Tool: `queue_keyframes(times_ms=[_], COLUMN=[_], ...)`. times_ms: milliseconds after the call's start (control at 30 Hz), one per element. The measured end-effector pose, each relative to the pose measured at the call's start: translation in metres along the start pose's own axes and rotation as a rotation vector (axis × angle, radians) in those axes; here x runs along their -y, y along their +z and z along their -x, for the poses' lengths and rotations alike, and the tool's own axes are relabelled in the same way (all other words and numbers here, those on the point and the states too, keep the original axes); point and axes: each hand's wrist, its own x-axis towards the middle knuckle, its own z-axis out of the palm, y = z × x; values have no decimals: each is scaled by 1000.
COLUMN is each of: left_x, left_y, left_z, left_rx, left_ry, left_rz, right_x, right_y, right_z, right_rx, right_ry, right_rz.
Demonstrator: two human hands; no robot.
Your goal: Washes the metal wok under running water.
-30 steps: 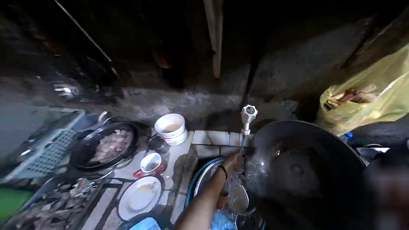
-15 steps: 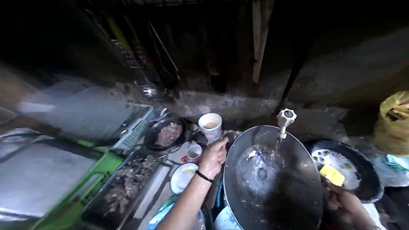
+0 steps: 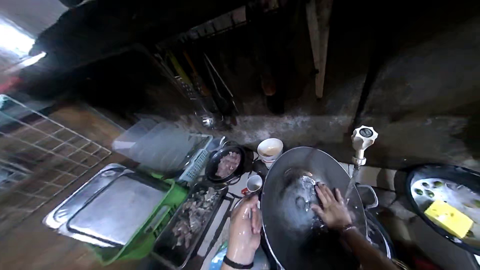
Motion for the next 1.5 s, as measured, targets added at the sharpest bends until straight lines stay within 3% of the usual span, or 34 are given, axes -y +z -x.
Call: queue_keyframes(times_ms=[100,200,367,433,500,567,633,700,767,800,867,933,1000,1033,1133,1167,1233,1300,1333,1400,1467,1500], left_x=[42,81,129,143,153,164,171,176,180,180,176,171,169,171,171,171,170,170,170,168,165,165], left_y=[3,12,19,15,9,8,12,16,15,14,11,14,18,18,19,18,18,19,21,22,22,22], left_z=[-7,-12,-6,-1,3,9,18,23,24,21,11,8,9,9,8,6,5,5,5,5,4,4], left_rx=[-56,-89,-136,-136,-111,-76,-45,-62,-99,-108,-125,-154,-124,-106,-118,-123,-117,-118,-131,-168,-166,-147], left_ry=[-57,-113,-189,-195,-197,-200,-206,-233,-246,-250,-269,-303,-288,-275,-270,-276,-276,-272,-275,-289,-294,-293], left_rz=[105,203,304,314,314,315,326,354,394,407,408,389,374,364,357,354,359,354,351,319,302,305], right_x=[-37,-46,-56,-73,-96,-111,-112,-85,-41,-28,-23,-25,-13,-5,-6,-16,-22,1,18,40,38,33], right_y=[-35,-54,-45,-48,-57,-59,-27,17,40,45,50,54,46,46,59,57,48,48,49,58,50,42], right_z=[-38,-47,-2,7,-1,-20,-43,-67,-81,-89,-106,-114,-132,-133,-112,-111,-120,-128,-123,-98,-88,-93], right_rx=[111,243,657,726,627,438,222,-43,-58,35,98,-152,-266,-253,-72,-21,-46,-185,-160,-128,-32,-17], right_ry=[240,405,305,220,164,236,327,384,270,172,115,364,624,588,32,-52,77,243,216,-51,-254,-255], right_rz=[99,57,81,144,209,255,271,145,50,37,45,-8,-86,-101,-78,-54,-54,-197,-266,-357,-343,-306])
